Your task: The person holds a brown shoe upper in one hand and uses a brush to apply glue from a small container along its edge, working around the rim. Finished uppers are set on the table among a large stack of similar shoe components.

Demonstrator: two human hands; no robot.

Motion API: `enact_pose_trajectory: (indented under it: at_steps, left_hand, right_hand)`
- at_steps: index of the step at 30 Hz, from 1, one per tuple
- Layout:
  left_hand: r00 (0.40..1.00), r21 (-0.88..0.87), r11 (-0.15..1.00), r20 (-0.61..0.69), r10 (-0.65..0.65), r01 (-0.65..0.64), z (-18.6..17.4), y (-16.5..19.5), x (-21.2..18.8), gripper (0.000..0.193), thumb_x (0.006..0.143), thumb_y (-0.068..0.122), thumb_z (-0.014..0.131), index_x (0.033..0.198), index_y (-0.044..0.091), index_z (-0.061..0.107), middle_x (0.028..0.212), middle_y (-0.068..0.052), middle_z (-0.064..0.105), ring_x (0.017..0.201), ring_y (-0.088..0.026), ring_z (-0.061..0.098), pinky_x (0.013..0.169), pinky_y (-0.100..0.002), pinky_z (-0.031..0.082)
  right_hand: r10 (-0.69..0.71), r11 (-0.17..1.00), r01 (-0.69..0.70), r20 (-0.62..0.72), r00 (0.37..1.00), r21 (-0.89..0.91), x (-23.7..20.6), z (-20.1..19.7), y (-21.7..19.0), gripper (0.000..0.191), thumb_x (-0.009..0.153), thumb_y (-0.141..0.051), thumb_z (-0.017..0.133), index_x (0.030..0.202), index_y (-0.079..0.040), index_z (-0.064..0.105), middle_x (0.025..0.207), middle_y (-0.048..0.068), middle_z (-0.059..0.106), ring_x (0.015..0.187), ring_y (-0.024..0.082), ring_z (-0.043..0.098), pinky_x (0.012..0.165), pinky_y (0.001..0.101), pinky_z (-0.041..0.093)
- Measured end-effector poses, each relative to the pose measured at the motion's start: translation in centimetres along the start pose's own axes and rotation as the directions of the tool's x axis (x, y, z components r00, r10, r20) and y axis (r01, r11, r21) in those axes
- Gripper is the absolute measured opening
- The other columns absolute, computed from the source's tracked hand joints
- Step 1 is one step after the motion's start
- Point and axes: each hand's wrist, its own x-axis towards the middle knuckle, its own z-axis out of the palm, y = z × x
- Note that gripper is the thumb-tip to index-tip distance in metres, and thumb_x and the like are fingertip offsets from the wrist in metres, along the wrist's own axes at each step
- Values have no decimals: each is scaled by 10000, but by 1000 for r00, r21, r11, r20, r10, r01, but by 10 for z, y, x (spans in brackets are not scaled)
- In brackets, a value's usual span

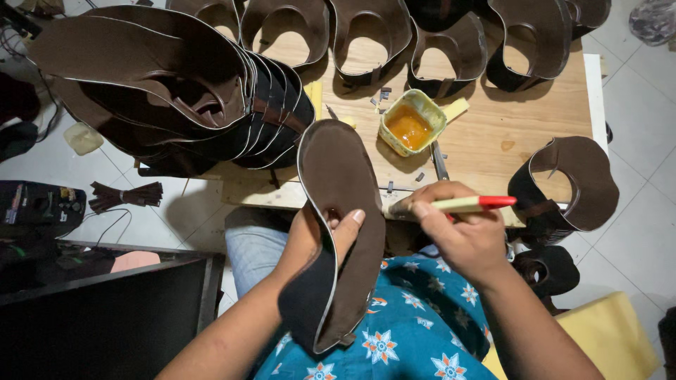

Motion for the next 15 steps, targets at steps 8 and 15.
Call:
enact_pose_trajectory:
  at_steps: [8,15]
  left_hand:
    - [991,70,996,-120,60,-52,4,-17,5,205,1008,153,608,1043,-41,665,807,-54,674,680,-95,601,588,-275,515]
    - [981,105,986,-128,146,-133,5,-16,5,204,1005,139,596,1088,-35,660,881,-59,707,749,-110,642,649,-274,546]
  right_hand:
    - [-22,992,31,-78,997,120,-6,15,10,197,978,-60,695,1155,26,712,1017,83,745,901,127,686,828,272,565]
    - [-134,986,139,-53,990,92,-4,7,3,156,986,-48,655,1123,19,687,1087,110,733,990,172,691,897,305,559]
